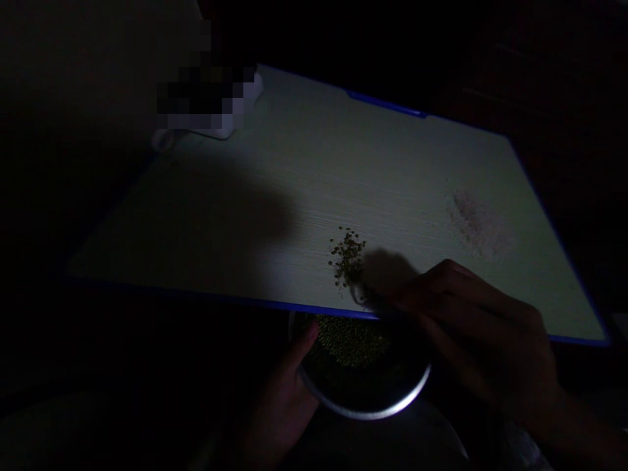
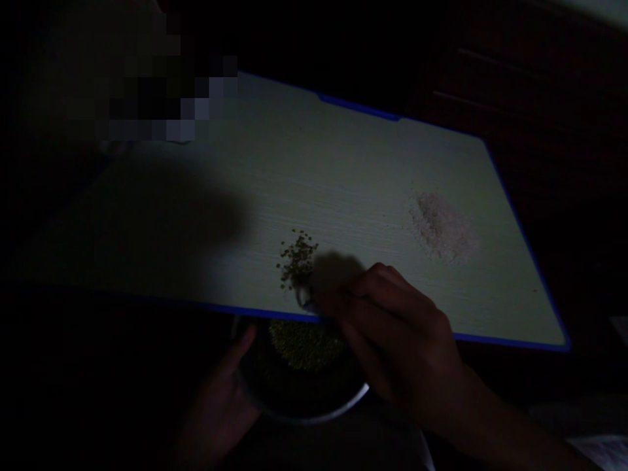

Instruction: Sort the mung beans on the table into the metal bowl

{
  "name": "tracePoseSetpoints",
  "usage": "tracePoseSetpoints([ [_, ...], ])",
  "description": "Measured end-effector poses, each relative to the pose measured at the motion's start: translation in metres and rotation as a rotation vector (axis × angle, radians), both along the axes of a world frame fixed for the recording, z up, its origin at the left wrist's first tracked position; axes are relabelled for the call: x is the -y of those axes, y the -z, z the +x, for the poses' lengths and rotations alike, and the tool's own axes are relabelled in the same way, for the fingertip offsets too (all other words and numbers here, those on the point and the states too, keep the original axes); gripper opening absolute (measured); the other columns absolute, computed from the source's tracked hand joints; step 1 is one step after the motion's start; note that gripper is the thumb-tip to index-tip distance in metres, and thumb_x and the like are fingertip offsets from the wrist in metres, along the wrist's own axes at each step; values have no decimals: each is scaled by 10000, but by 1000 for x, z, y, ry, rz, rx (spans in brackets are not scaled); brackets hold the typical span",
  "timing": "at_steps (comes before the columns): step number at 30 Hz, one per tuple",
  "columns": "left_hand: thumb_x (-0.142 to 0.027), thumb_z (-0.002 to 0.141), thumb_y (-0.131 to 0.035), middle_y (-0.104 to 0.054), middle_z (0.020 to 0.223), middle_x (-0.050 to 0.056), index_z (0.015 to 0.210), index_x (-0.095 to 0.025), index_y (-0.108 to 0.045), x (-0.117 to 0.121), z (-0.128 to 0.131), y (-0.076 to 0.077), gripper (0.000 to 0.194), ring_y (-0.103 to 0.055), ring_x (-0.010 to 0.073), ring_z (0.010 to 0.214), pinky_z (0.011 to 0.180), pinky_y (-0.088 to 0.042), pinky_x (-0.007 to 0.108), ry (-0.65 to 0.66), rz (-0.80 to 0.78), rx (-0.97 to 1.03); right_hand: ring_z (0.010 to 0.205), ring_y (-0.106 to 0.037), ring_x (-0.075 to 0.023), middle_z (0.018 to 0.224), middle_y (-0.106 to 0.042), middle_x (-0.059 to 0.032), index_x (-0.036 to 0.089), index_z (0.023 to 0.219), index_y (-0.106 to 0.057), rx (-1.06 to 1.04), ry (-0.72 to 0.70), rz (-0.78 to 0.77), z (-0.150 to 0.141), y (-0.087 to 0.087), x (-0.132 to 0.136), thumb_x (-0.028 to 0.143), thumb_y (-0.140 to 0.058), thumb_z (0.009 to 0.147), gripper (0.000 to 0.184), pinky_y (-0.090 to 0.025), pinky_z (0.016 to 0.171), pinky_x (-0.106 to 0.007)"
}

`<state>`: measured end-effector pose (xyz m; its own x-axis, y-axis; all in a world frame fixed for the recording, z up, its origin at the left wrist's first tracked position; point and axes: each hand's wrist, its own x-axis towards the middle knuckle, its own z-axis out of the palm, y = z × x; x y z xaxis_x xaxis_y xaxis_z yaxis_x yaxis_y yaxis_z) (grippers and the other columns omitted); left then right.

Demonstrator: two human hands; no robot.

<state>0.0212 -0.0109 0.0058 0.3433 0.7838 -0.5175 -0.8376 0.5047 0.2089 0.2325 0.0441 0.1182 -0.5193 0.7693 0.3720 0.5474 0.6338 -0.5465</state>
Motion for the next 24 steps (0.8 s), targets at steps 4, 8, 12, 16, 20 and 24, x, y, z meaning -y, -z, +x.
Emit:
tracePoseSetpoints([
  [4,-296,941,-763,-890,998,-28,954,-295,-868,1,-1,0,105,-784,238,1135,1137,-497,336,-11,20,12,882,-675,-183,985,-757,-103,137,1138,-714,13,30,-17,1,4,4,22,-601,963,238,-568,695,-308],
  [8,-309,939,-766,-890,974,-64,943,-316,-871,4,-2,5,105,-827,178,970,1034,-551,240,9,29,20,837,-710,-181,934,-760,-84,165,1091,-737,73,155,41,7,5,4,49,-613,965,211,-566,663,-297],
  [12,-290,944,-760,-885,1020,-86,972,-321,-872,4,-3,5,120,-828,137,905,964,-567,178,-3,20,26,828,-724,-180,937,-765,-72,181,1067,-742,126,298,93,21,7,-2,103,-621,981,167,-555,673,-295],
  [16,-306,944,-762,-887,1025,-54,975,-297,-878,2,-6,5,121,-811,177,1045,1068,-524,231,40,26,26,817,-712,-186,947,-774,-83,165,1068,-749,107,335,143,21,11,-20,126,-629,987,150,-542,686,-311],
  [20,-290,931,-770,-878,1063,-82,1000,-336,-878,1,-5,8,136,-810,194,1059,1095,-521,263,16,-22,-24,900,-697,-216,984,-775,-122,120,1099,-757,80,186,152,8,16,-40,115,-618,990,176,-542,759,-353],
  [24,-300,916,-787,-883,1033,-71,1012,-313,-880,1,-4,6,135,-827,196,971,1024,-567,243,40,-16,-32,906,-673,-221,978,-778,-106,136,1099,-762,49,36,126,-2,16,-45,110,-573,1015,208,-513,789,-396],
])
